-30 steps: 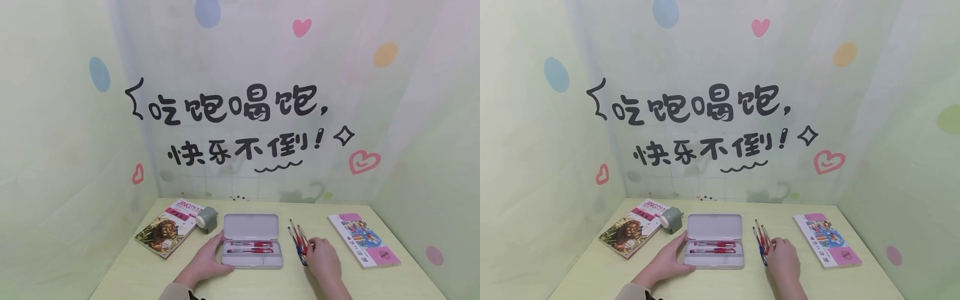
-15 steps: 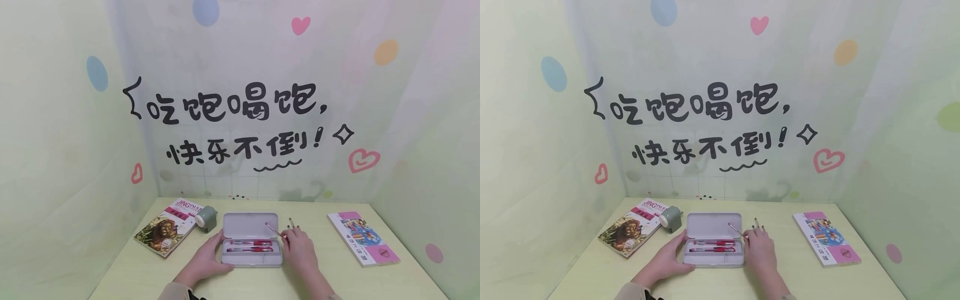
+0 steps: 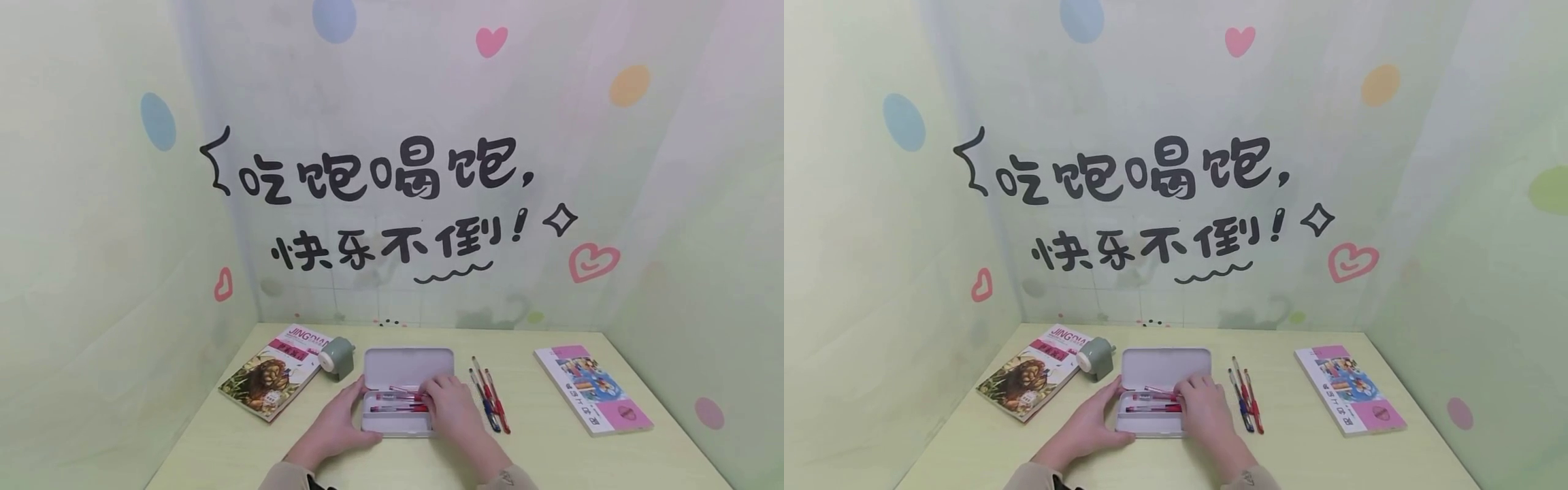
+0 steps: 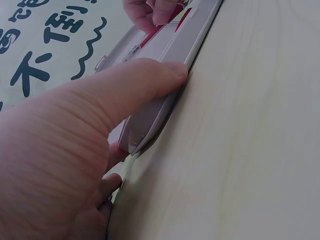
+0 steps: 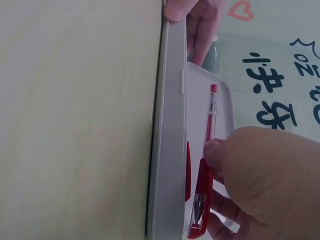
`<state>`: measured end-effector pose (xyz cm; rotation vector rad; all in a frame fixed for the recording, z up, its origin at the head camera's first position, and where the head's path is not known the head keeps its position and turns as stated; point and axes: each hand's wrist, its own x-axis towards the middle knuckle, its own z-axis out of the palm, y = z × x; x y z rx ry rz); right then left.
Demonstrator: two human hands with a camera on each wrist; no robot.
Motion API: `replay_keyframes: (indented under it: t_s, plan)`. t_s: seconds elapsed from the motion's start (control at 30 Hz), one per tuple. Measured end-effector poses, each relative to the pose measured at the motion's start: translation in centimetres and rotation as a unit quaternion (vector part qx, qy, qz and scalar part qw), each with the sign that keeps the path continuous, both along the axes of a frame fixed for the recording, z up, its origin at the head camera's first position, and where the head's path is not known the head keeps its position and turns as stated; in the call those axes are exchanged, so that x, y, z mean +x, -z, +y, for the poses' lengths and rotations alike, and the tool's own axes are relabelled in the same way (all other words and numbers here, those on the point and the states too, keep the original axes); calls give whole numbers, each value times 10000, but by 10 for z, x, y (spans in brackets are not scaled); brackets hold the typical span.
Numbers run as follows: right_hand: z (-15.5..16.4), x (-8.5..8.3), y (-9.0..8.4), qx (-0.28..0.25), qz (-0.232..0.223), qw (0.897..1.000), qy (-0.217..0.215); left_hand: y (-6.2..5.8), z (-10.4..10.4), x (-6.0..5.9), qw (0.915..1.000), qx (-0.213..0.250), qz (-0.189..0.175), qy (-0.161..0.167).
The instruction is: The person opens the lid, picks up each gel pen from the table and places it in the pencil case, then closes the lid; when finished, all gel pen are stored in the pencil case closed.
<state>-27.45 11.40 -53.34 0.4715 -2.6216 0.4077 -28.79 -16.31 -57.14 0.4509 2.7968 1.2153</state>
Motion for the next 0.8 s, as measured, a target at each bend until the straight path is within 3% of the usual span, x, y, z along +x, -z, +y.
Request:
replay_keyframes:
  t_s: [0.2,0.8]
  plan:
    - [-15,-2,3,215,182,9994,-211,-1,-1,0,10000,-42,68,18]
    - [-32,-2,5,349,-577,9977,-39,0,-1,1,10000,-41,71,57]
